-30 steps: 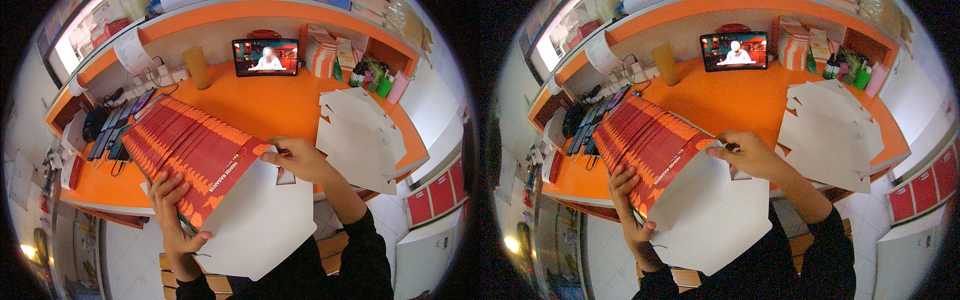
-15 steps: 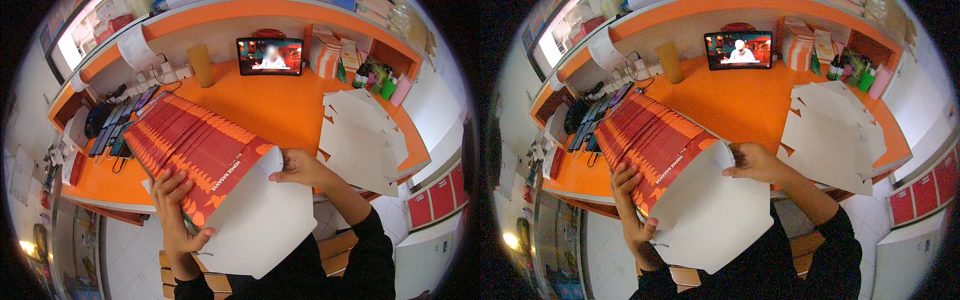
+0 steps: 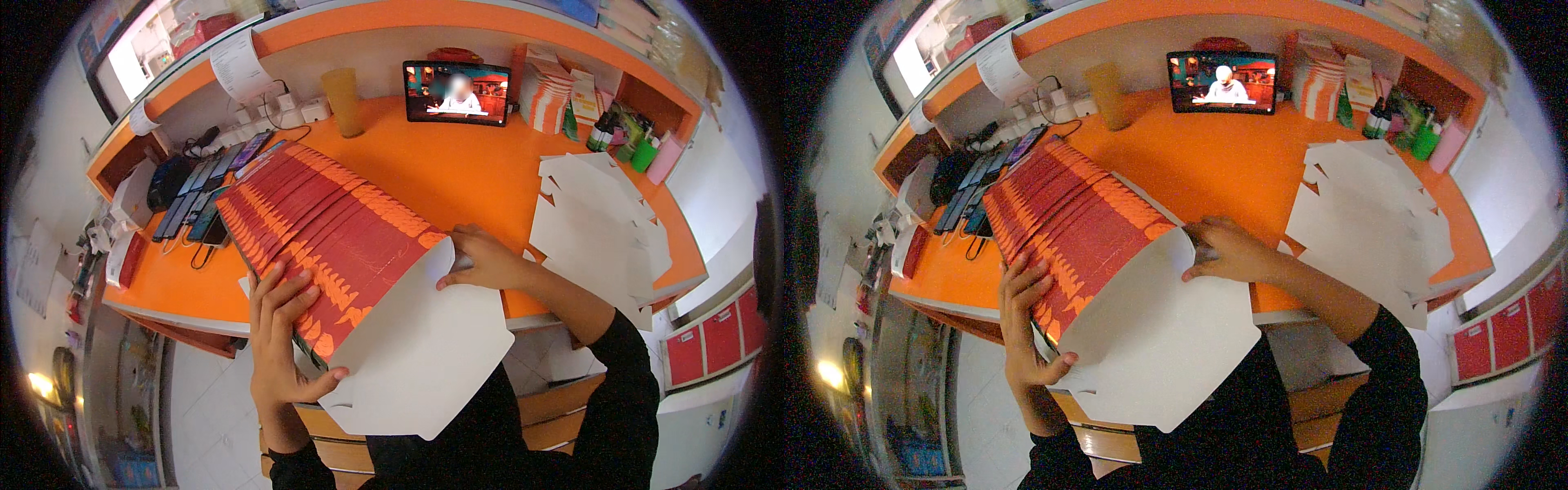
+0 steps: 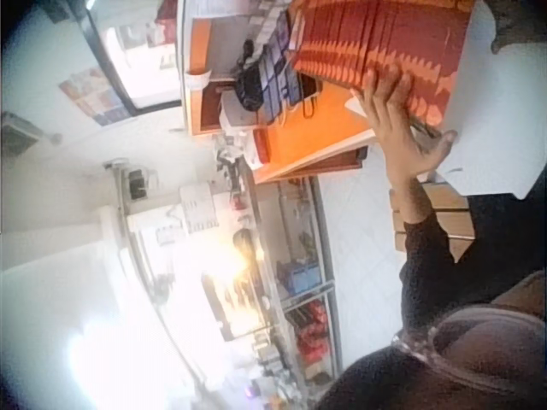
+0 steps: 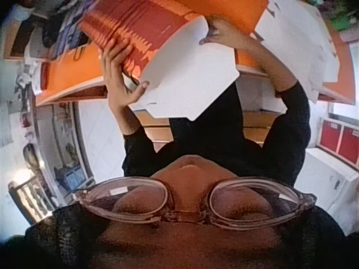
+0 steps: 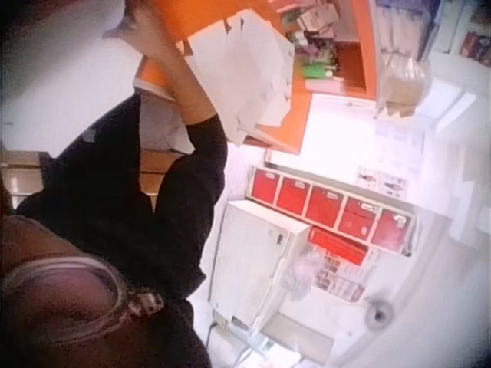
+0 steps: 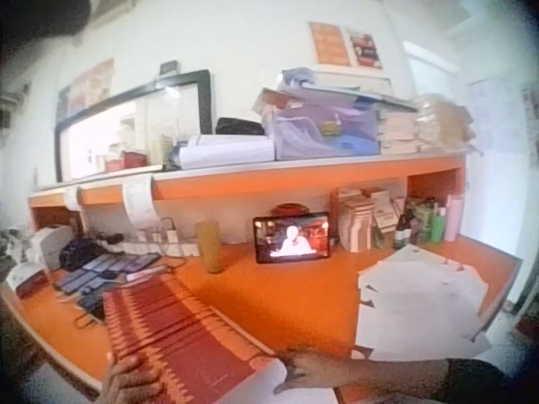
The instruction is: The person folds flat paperboard pieces into small boxes by hand, inserts a green insert into each, and stacks the finished boxes. The person also briefly interacts with a tablet on the desk.
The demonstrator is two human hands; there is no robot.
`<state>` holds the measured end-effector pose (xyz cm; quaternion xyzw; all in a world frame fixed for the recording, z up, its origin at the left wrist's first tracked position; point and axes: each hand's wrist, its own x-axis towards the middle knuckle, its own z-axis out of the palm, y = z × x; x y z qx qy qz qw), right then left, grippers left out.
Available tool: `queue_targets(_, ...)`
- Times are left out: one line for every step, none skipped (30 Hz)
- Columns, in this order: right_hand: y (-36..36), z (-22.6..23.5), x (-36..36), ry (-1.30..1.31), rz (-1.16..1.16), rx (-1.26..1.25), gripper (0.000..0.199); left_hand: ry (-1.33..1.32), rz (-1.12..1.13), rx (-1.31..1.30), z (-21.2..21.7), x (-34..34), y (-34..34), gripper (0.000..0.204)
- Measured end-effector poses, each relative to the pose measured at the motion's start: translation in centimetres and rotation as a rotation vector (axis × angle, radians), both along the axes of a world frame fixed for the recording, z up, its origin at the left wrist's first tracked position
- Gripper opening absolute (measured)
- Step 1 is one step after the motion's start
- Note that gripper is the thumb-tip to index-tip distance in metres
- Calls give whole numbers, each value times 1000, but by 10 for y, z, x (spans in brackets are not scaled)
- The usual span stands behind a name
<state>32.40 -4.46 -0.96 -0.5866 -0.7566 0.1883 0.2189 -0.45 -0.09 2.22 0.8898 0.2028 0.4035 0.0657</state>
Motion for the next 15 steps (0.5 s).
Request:
queue_targets(0, -1, -1, -14, -10, 3, 69, 10, -19, -12, 1, -2, 0, 85)
queue_targets(-1, -2, -1, -31, -25, 2, 69, 46, -21, -14, 3, -4, -1, 89)
queue_targets(-1, -5, 0, -50, -7, 29, 67, 81, -23, -16, 5, -5, -3, 94)
queue_targets(0, -8, 1, -68, 10, 55, 66, 116, -25, -18, 6, -6, -4, 100)
queue_targets(1, -12, 2, -86, 33, 81, 65, 124, -35, -18, 5, -8, -4, 101)
queue_targets(1, -15, 2, -54, 47, 111, 65, 132, -45, -18, 3, -9, -4, 103)
queue_targets(1, -18, 3, -23, 62, 142, 65, 139, -55, -18, 2, -10, -4, 105)
queue_targets(2, -20, 2, 12, 77, 169, 65, 149, -54, -9, 1, -11, -4, 105)
queue_targets(3, -19, 0, -24, 50, 158, 66, 159, -54, 0, 0, -11, -3, 104)
queue_targets(2, -17, -2, -60, 23, 147, 66, 169, -54, 9, -1, -12, -3, 103)
queue_targets(2, -14, -3, -101, -9, 139, 66, 184, -46, 15, -1, -13, -3, 103)
queue_targets(2, -15, -4, -98, -23, 135, 68, 198, -38, 21, 0, -13, -3, 102)
queue_targets(2, -16, -5, -95, -37, 132, 70, 213, -31, 26, 1, -14, -4, 102)
queue_targets(1, -16, -5, -95, -50, 127, 72, 206, -27, 19, 1, -14, -4, 100)
queue_targets(1, -14, -5, -115, -48, 110, 72, 198, -25, 11, 2, -13, -4, 98)
